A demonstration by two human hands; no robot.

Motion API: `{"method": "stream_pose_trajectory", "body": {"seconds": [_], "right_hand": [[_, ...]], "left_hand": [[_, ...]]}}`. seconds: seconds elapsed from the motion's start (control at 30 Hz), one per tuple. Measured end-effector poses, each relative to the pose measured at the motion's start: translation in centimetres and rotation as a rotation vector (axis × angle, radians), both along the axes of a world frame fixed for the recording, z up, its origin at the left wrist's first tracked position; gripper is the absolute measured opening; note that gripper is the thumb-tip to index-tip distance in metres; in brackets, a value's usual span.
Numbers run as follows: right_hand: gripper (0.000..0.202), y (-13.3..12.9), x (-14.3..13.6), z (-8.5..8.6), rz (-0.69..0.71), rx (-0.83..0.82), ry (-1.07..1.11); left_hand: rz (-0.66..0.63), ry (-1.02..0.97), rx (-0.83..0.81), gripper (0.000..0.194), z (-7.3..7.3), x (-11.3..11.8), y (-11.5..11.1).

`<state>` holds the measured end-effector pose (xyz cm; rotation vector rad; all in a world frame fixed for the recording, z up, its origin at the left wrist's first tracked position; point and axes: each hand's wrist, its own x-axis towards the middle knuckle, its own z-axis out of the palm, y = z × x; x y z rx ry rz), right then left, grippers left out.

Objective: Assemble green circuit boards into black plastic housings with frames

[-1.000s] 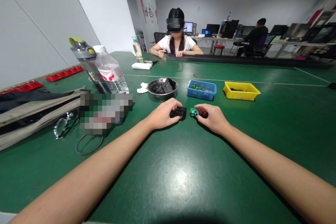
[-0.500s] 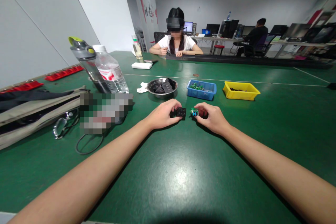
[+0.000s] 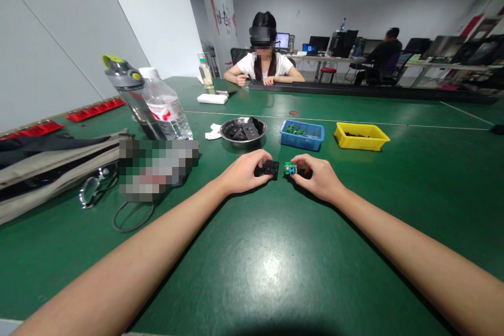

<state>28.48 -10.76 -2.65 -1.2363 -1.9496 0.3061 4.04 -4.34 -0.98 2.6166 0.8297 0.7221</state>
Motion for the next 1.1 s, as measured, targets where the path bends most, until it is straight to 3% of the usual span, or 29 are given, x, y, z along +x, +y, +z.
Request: {"method": "stream_pose_trajectory", "body": {"seconds": [1.1], "right_hand": [[0.023,-0.1,0.0,-0.09,0.022,-0.041,0.021]], "left_hand": [[0.008,0.013,-0.043,0.031,0.06,-0.12,-0.08]]}}
